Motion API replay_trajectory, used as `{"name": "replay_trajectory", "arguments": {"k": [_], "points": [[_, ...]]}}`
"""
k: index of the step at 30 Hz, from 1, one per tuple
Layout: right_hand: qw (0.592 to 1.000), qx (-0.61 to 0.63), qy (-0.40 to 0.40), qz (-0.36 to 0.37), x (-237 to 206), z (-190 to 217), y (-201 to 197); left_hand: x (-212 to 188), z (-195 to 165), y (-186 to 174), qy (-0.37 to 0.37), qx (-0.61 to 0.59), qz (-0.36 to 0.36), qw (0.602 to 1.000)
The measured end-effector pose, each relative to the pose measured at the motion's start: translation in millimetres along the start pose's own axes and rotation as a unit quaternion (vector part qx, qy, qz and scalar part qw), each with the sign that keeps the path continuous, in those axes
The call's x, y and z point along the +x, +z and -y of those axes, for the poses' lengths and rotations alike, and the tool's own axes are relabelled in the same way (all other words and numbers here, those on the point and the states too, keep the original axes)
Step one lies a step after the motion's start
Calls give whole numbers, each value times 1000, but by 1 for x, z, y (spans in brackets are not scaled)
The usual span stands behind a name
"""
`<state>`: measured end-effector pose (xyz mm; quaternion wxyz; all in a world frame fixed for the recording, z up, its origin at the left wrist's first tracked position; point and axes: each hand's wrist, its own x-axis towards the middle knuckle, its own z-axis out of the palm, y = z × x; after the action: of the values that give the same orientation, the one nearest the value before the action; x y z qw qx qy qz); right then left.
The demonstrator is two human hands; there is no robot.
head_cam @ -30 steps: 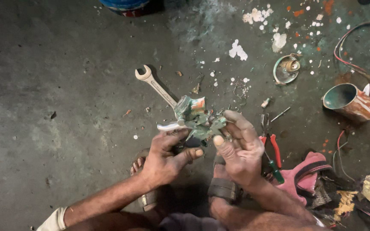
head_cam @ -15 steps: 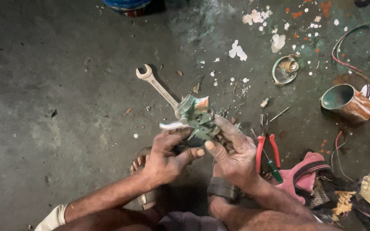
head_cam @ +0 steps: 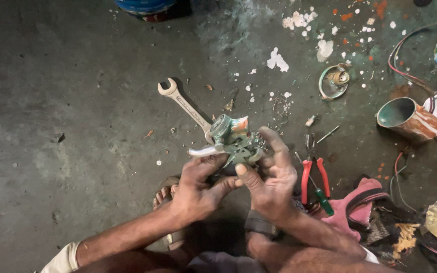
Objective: The person sits on the floor disassembling a corroded brass valve. They unscrew parts with a screwdriver, pull components apart by hand, use pliers on a fitting, and manipulate the valve body and small internal pieces while handling debris.
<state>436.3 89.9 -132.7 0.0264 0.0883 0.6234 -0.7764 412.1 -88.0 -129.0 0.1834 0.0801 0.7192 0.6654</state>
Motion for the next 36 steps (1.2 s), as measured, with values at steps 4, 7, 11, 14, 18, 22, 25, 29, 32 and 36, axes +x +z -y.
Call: {"name": "replay_trajectory", "arguments": {"k": [4, 7, 11, 14, 18, 22, 25, 29, 32, 36], "points": [[998, -40, -44, 37, -2, 6, -6, -1, 4, -2, 39, 36, -23, 998], [993, -106, -44, 37, -7, 10, -10, -4, 8, -3, 54, 65, -19, 996], [986, -101, -107, 79, -10, 12, -17, -9, 15, -7, 34, 96, -24, 995], [995, -58, -56, 65, -9, 14, -21, -11, 24, -1, 54, 98, -46, 993], [976, -185, -85, 73, -9, 22, -26, -14, 33, 9, 72, 38, -62, 995], [968, -235, -64, 63, -8, 28, -34, -17, 36, 12, 97, 92, -53, 990], [973, -211, -64, 64, -8, 29, -39, -16, 37, 13, 107, 111, -41, 987], [968, -229, -103, 21, -10, 26, -42, -15, 35, 16, 117, 61, -26, 991], [954, -249, -163, 29, -11, 26, -45, -16, 34, 16, 121, 59, -15, 991], [975, -191, -103, 56, -11, 26, -46, -18, 36, 17, 100, 74, -20, 992]]}}
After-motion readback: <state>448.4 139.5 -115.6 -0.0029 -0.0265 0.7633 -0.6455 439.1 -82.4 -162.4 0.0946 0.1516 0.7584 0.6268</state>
